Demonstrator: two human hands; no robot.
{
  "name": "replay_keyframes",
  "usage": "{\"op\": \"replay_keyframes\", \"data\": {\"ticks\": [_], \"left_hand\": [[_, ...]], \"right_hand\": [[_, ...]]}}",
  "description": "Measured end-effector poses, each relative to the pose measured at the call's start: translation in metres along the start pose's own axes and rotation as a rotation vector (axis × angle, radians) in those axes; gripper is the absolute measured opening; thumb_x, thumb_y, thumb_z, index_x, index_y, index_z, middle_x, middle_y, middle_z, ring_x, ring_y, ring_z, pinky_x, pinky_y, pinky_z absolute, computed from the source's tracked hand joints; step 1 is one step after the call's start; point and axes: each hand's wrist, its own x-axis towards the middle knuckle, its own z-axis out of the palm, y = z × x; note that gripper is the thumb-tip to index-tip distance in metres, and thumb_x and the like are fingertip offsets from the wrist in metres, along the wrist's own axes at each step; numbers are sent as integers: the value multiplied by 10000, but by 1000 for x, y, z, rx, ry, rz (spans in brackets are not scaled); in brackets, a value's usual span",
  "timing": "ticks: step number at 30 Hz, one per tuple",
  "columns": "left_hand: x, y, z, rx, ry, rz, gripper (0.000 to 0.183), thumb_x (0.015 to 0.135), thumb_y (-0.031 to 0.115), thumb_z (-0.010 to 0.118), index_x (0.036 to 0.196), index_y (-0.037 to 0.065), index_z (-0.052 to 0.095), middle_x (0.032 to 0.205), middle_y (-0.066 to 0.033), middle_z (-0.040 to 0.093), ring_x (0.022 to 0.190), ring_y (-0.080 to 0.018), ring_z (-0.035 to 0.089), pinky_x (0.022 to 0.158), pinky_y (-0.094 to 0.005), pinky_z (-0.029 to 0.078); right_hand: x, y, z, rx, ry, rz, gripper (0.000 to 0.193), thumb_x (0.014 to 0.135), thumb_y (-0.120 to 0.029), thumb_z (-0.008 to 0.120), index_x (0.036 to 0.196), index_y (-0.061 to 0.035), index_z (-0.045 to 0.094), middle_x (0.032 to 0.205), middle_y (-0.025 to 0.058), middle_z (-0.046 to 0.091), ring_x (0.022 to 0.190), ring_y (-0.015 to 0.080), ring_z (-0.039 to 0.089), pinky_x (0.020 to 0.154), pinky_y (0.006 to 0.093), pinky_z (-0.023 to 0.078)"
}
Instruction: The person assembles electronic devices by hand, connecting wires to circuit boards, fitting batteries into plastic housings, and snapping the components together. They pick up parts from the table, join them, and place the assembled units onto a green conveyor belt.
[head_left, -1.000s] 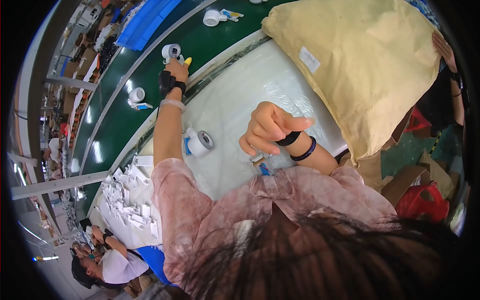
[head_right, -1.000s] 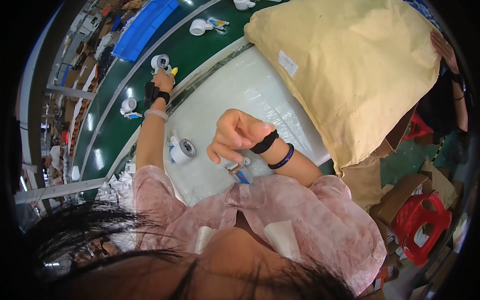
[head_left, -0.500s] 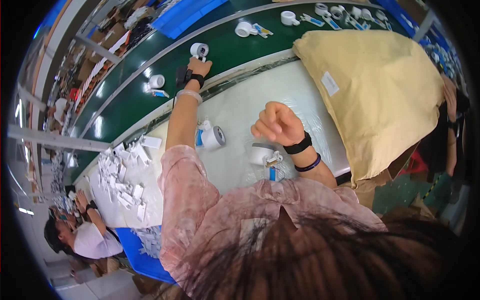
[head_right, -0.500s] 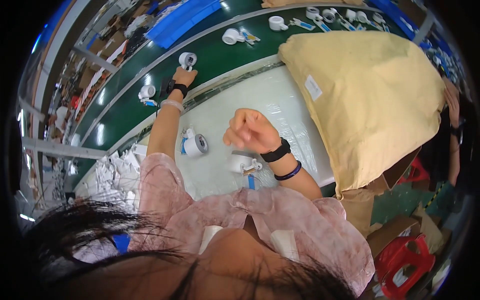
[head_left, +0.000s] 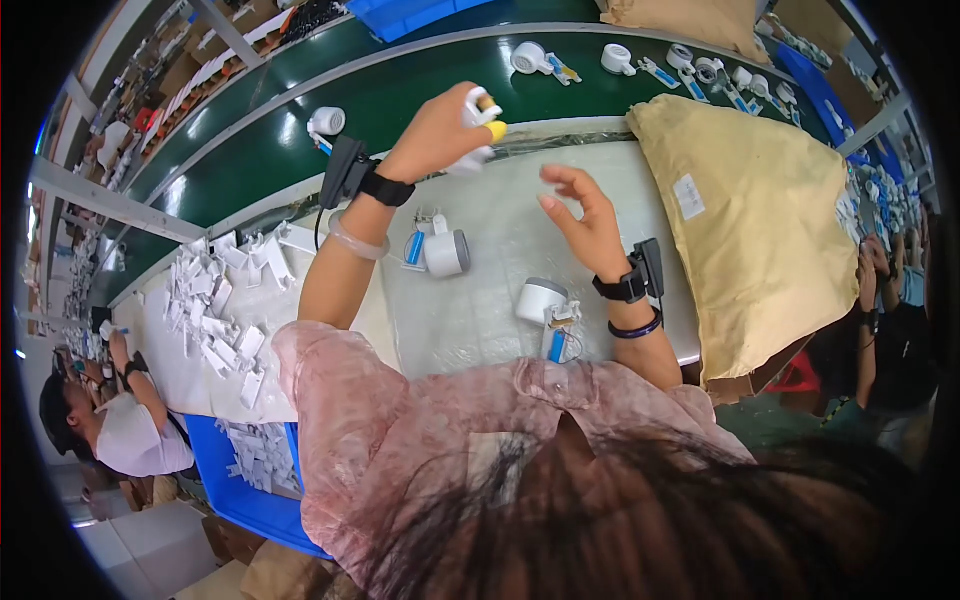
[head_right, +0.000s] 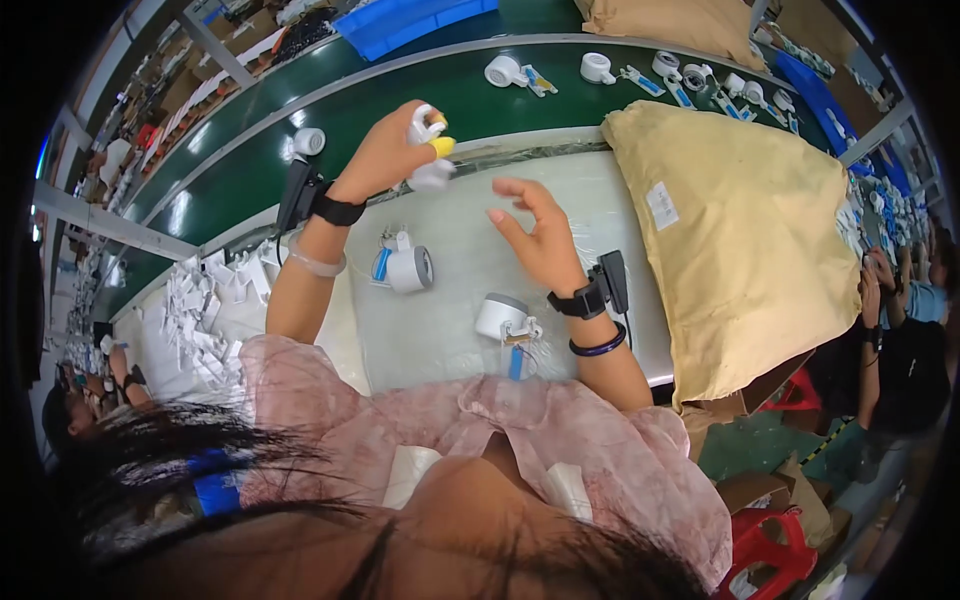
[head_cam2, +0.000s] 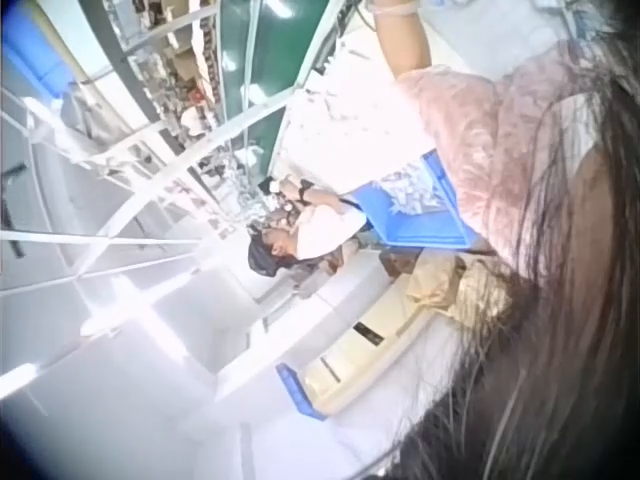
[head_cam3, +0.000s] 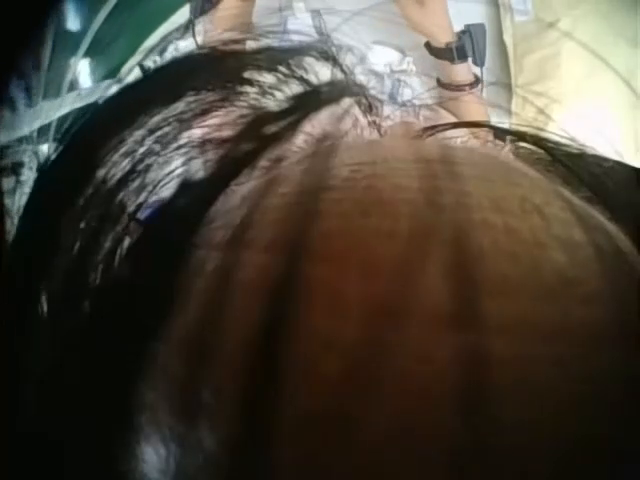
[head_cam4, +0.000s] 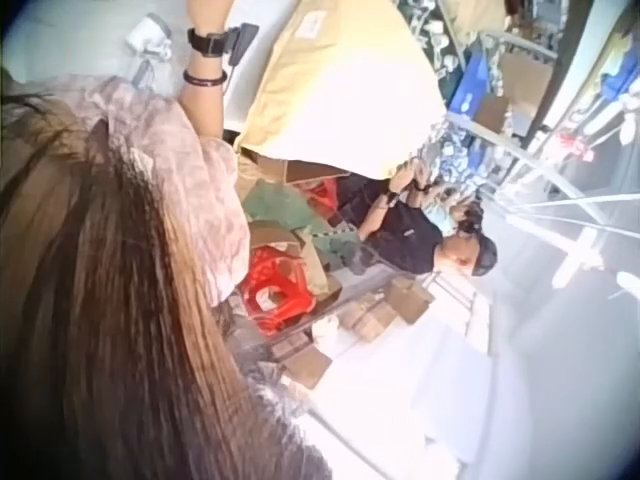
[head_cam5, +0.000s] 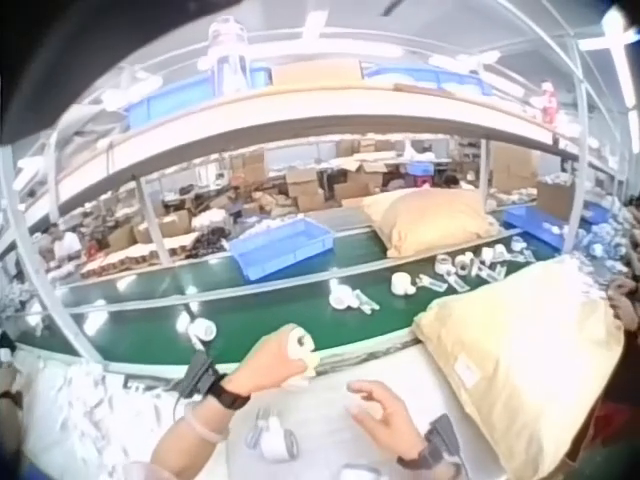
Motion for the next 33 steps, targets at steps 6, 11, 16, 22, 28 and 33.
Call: {"op": "replay_keyframes", "data": {"ticks": [6, 11, 16, 22, 28, 33], "left_hand": [[-28, 53, 7, -489, -478, -130, 382, 789, 174, 639, 1144, 69, 545, 898, -33, 582, 568, -78, 550, 458, -227, 412], [-44, 48, 15, -528, -458, -226, 395, 835, 223, 637, 1168, 46, 518, 900, -29, 559, 570, -76, 541, 483, -218, 407], [-62, 18, 31, -579, -561, -305, 406, 988, 281, 495, 1302, 23, 498, 847, -23, 571, 593, -79, 534, 517, -216, 419], [-78, 16, 33, -681, -468, -245, 330, 1007, 269, 496, 1260, 75, 583, 847, -28, 620, 603, -86, 556, 557, -229, 452], [-91, 35, 37, -433, -252, -127, 334, 1003, 165, 451, 1324, 117, 528, 754, -32, 617, 592, -93, 556, 547, -249, 452], [-94, 32, 47, -747, -183, -352, 274, 989, 129, 421, 1235, 51, 511, 870, -63, 623, 603, -104, 571, 513, -262, 470]], "right_hand": [[8, 10, -4, 78, -301, 72, 345, 905, -105, 659, 1232, -30, 578, 1170, 56, 631, 1103, 171, 595, 929, 317, 456], [-2, 26, -17, 597, -503, 406, 280, 898, -73, 657, 1163, -9, 592, 1062, 85, 663, 903, 170, 667, 828, 306, 514], [-4, 21, -25, 625, -459, 416, 222, 901, -52, 644, 1110, 7, 598, 1010, 104, 670, 841, 173, 672, 792, 315, 535], [-6, 5, -26, 610, -655, 491, 206, 894, -43, 654, 1091, 5, 614, 889, 45, 652, 817, 140, 662, 753, 262, 513], [-8, -10, -11, 389, -675, 518, 102, 890, -75, 674, 958, -10, 633, 809, 32, 648, 766, 105, 612, 731, 260, 490], [-21, -16, 5, -318, -169, 175, 89, 871, -41, 688, 921, -10, 621, 835, 37, 665, 718, 68, 594, 673, 208, 466]]}}
